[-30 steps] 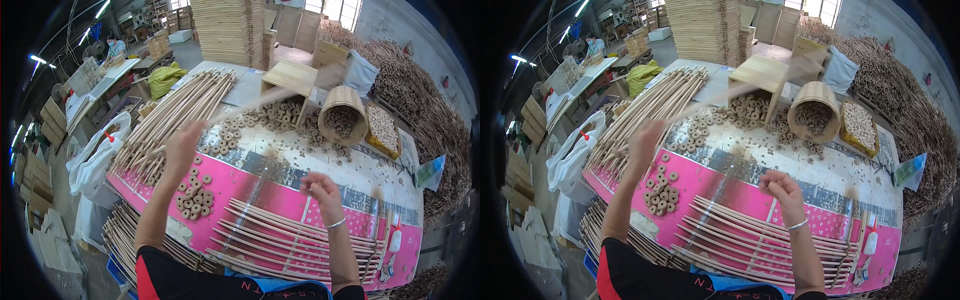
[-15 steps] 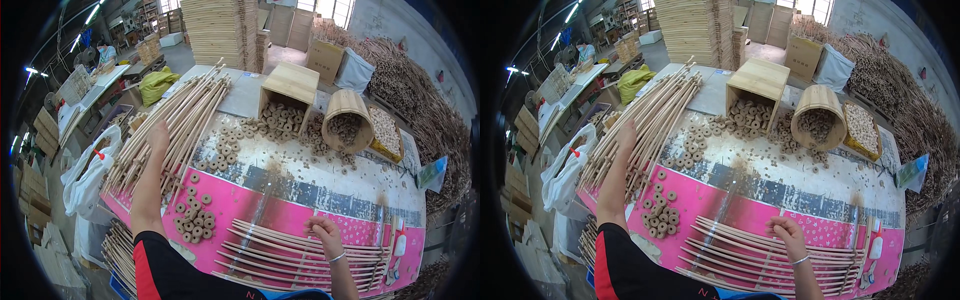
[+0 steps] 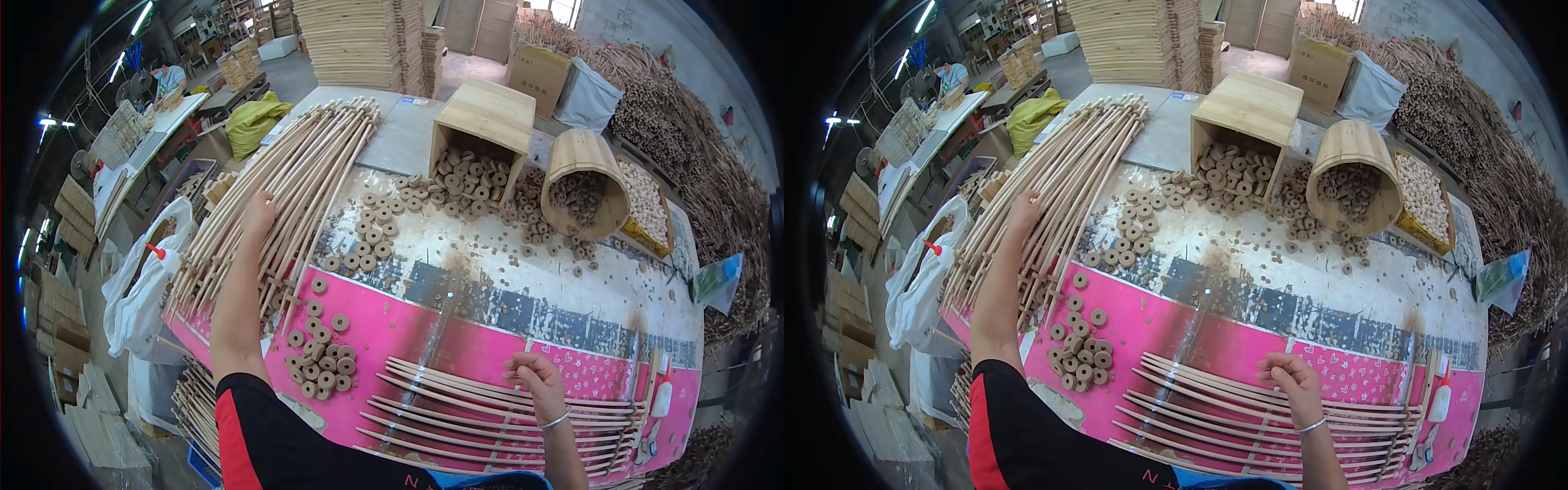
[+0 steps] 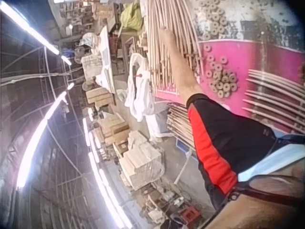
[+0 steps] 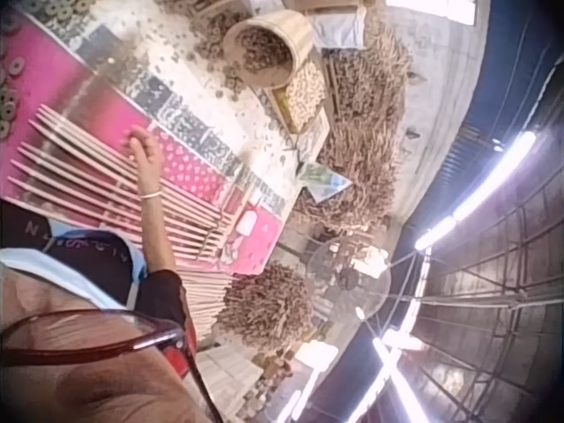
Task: Assembling wooden frame structures by applying glue to wooden sticks and attaching circular connectors.
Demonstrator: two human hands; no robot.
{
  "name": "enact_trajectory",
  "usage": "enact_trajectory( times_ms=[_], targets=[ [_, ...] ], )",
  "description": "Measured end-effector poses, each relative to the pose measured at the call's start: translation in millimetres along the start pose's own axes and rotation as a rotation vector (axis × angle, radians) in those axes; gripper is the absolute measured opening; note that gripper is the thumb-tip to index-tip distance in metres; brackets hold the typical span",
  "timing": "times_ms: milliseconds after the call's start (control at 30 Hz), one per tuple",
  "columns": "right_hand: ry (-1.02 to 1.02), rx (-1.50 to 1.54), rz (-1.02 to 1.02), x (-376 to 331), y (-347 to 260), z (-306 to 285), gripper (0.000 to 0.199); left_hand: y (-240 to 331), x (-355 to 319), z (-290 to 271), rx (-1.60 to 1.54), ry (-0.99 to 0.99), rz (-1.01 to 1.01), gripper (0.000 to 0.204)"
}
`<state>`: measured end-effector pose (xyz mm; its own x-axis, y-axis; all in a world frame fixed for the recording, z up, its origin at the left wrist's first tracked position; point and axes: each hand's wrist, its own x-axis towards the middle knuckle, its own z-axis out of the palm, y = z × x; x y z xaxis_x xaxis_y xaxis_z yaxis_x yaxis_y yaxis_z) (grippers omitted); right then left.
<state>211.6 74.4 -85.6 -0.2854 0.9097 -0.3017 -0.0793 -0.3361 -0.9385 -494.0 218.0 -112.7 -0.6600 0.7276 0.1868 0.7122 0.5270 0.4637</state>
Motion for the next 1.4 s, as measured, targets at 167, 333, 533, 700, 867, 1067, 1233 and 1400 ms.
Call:
enact_trajectory(
  times_ms=[167, 333, 533, 700, 867, 1067, 1233, 1400],
  targets=[
    [0.009, 0.007, -0.006, -4, 8, -2, 0.026, 22, -19, -4, 0.094, 0.003, 0.033, 0.027],
    [0.065, -0.210, 0.030, -4, -3, -5, 0.026, 20, -31, -19, 0.104, 0.107, 0.177, 0.040],
    [0.149, -0.379, -0.218, -27, 12, -46, 0.026, 80, -115, -63, 0.031, 0.215, 0.560, 0.035],
    [0.233, -0.957, -0.472, -66, 11, -64, 0.025, 91, -247, -78, -0.204, 0.045, 0.654, 0.033],
    [0.236, -1.138, -0.567, -84, 30, -97, 0.027, 75, -366, -88, -0.351, -0.053, 0.484, 0.035],
    [0.197, -1.082, -0.560, -69, 41, -133, 0.018, 49, -405, -94, -0.418, 0.059, 0.274, 0.039],
    [0.146, -1.073, -0.557, -54, 47, -143, 0.015, 74, -396, -68, -0.278, 0.105, 0.390, 0.043],
    [0.146, -0.997, -0.538, -47, 52, -148, 0.015, 96, -356, -23, -0.085, 0.135, 0.445, 0.055]
  ],
)
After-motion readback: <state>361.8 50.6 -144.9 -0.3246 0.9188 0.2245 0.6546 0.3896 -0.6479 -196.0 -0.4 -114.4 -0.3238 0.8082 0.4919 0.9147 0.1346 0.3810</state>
